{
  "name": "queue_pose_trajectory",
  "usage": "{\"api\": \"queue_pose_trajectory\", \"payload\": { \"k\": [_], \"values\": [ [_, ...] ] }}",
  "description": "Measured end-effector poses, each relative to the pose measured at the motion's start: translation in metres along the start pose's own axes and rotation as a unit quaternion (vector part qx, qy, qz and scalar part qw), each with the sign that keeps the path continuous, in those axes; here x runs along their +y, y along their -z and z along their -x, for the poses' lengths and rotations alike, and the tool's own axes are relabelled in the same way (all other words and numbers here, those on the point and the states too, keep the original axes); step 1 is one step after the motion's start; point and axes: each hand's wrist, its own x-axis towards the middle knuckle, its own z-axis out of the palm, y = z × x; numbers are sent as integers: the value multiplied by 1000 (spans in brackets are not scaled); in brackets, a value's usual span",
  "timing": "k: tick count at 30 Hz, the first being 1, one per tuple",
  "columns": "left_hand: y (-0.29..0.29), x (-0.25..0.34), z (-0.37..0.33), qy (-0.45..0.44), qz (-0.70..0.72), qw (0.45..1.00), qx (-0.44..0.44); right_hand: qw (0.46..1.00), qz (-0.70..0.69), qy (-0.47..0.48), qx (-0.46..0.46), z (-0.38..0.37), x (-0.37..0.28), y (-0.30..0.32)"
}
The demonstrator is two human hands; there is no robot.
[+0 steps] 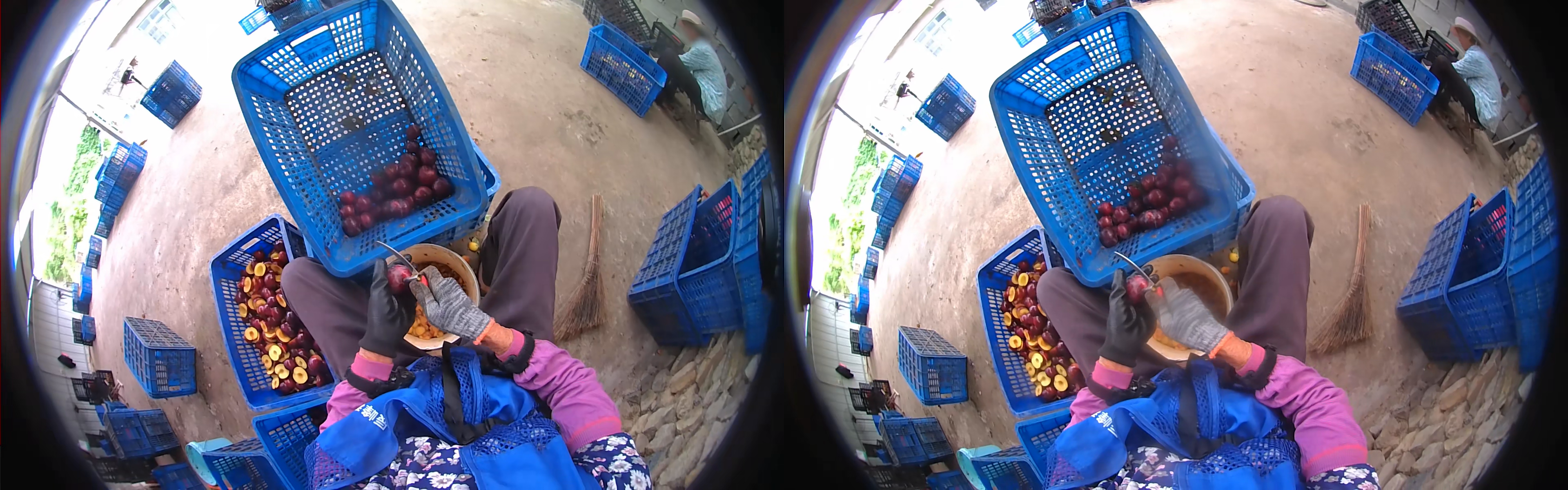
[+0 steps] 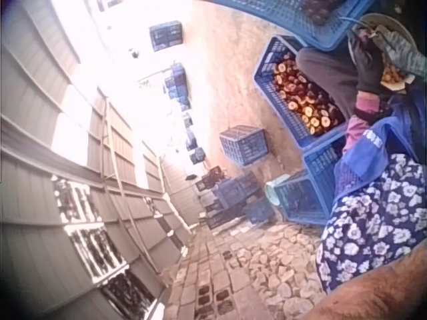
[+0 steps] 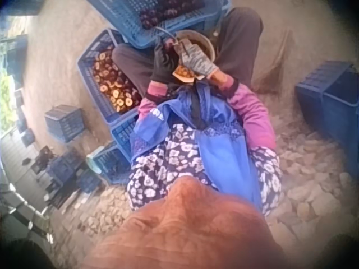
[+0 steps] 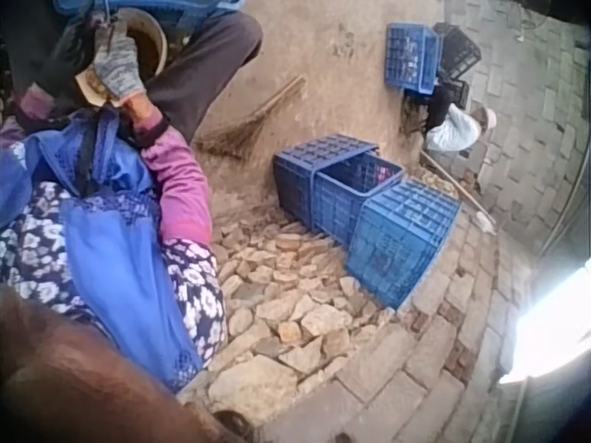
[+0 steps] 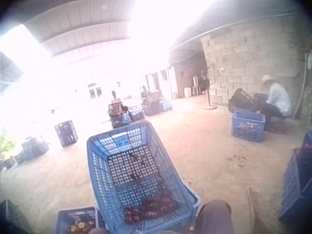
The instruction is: The recorder is sitting on the ground, peeling and cutting purple plums with a small knife and placing the pieces into a plastic bowl.
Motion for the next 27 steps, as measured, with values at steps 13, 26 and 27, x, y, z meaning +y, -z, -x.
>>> {"api": "queue_pose_trajectory", "payload": {
  "k": [13,26,27],
  "values": [
    [-17,-29,-2,-123,-165,968,145,963,-164,-207,-61,5,2,-24],
    [5,-21,-9,-253,-672,692,71,989,130,-16,-66,5,4,-39],
    [-1,-16,-9,-237,-663,707,63,984,166,18,-62,0,4,-30]
  ]
}}
